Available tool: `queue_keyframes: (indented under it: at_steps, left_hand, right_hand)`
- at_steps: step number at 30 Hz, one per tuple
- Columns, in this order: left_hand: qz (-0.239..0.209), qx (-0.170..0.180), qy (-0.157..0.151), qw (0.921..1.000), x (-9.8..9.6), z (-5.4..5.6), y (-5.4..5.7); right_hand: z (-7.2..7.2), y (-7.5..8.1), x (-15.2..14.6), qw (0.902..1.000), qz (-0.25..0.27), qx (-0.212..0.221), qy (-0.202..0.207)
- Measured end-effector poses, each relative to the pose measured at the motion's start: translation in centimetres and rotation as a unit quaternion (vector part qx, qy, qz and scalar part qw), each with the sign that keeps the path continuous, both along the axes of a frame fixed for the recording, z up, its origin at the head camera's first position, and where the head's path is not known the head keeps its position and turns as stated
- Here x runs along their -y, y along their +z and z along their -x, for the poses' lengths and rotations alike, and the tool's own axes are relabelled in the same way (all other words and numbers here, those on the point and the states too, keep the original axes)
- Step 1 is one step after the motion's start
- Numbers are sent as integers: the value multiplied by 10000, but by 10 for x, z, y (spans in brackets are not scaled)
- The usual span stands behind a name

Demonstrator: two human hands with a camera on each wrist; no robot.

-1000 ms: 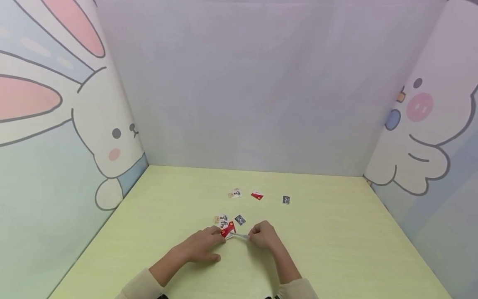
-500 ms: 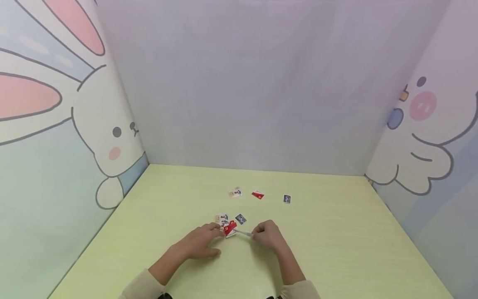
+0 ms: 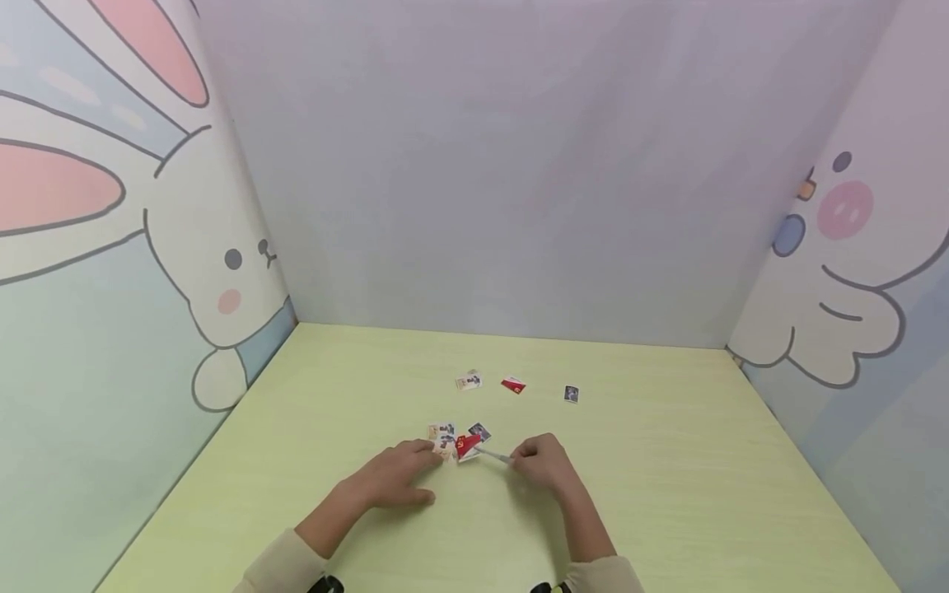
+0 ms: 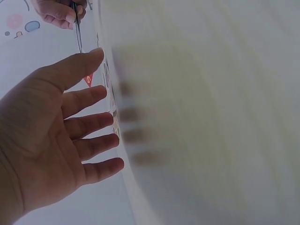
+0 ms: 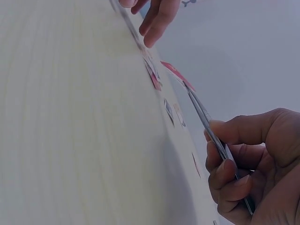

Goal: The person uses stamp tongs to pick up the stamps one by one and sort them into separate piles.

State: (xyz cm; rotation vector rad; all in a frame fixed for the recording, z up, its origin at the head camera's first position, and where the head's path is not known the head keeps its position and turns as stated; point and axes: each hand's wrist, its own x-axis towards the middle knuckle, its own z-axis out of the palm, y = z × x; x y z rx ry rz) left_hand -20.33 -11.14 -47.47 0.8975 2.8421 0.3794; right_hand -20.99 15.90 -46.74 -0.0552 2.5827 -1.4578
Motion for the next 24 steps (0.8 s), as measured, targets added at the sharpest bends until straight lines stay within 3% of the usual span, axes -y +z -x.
queue_keyframes:
  at_steps: [11,24]
  left_hand:
    - [87,198,28,9998,0,0,-4]
    - [45,232,48,9997,-1,-3,1]
  right_hand:
    - [-1,-3,-8,9995,-6,175,-280]
    - [1,-8,-18,9987,43,175,-470]
